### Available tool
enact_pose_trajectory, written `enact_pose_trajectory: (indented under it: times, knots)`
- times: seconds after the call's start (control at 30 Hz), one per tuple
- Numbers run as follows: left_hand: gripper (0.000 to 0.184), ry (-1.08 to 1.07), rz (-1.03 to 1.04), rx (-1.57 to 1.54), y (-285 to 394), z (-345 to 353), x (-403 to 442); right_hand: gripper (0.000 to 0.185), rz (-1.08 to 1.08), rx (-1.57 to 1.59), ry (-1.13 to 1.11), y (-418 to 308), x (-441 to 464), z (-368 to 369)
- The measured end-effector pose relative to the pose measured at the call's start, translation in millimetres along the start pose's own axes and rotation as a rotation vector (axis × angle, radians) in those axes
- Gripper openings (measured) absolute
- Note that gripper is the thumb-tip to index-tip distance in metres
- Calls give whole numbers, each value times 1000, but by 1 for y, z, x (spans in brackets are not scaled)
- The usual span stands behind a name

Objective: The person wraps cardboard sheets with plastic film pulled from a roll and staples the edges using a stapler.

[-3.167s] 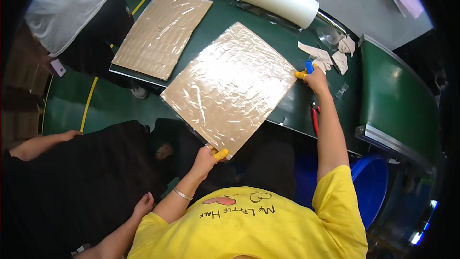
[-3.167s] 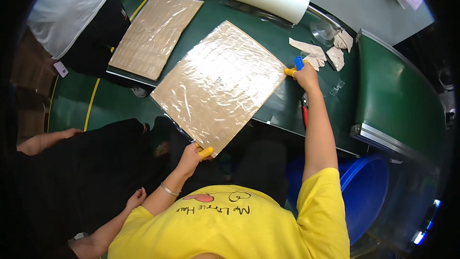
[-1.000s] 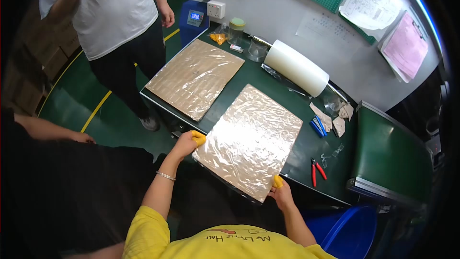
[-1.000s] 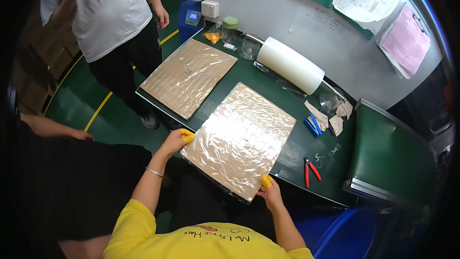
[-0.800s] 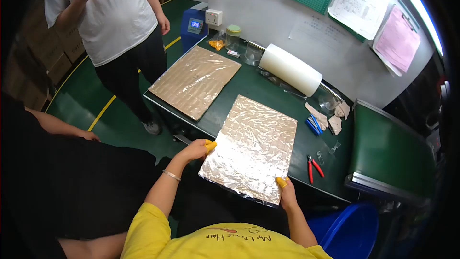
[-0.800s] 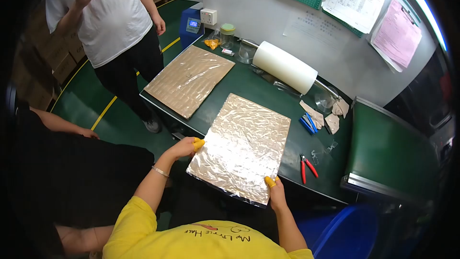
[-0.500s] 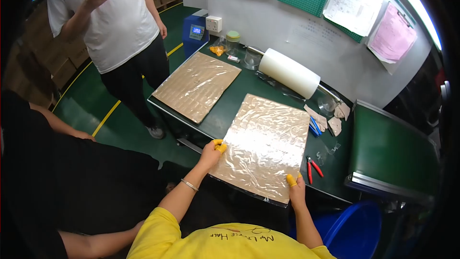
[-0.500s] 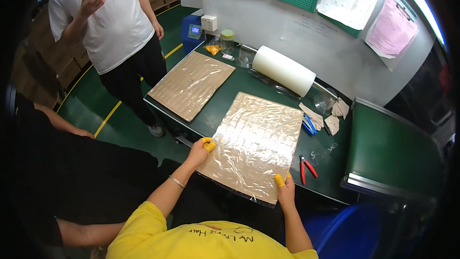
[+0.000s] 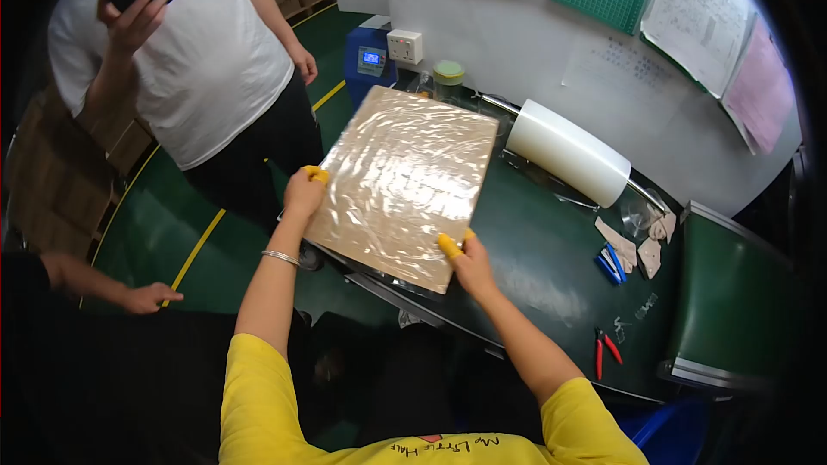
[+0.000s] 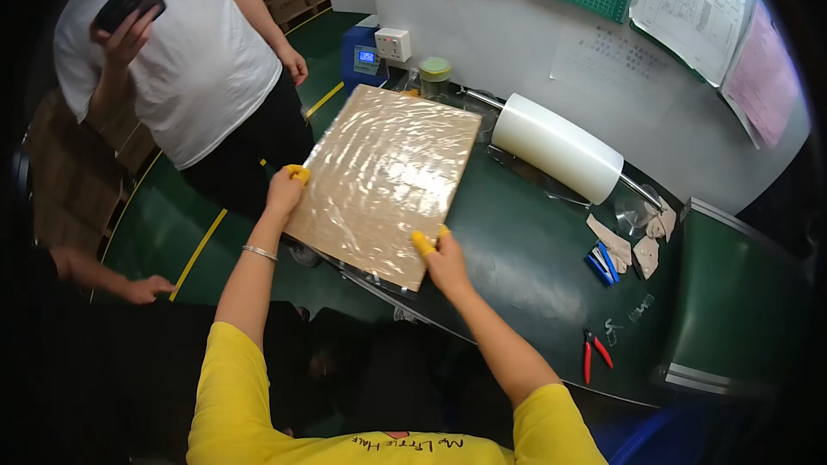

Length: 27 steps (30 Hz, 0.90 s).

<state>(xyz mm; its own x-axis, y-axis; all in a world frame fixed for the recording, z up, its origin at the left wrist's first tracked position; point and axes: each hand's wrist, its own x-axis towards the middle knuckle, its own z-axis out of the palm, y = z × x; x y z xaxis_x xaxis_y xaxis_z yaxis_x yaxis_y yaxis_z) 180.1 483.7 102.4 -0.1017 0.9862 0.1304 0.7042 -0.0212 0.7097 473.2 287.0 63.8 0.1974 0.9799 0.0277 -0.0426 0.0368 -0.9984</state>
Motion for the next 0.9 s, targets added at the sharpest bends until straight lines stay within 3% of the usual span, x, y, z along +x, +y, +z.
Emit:
enact_pose_trajectory:
  times: [0.07,0.17,0.3,0.47,0.53,0.87,0.9]
  knots:
    - [30,16,-35,108,-11,0,27,38,68,-30,-33,16,25,19]
    - [28,26,-148,207,-14,4,47,51,166,-346,-66,43,53,29]
    - [28,32,-115,290,-21,20,61,55,216,-607,-116,-1,60,35]
    - [28,6,-99,302,-25,28,71,57,292,-916,-251,-12,68,38]
    - [28,1,-95,290,-24,30,74,49,273,-1071,-335,-18,69,39]
    - [27,54,30,521,-34,53,70,43,247,-1213,-402,-21,71,44]
    - [28,50,21,556,-34,54,70,53,232,-1216,-385,-18,71,44]
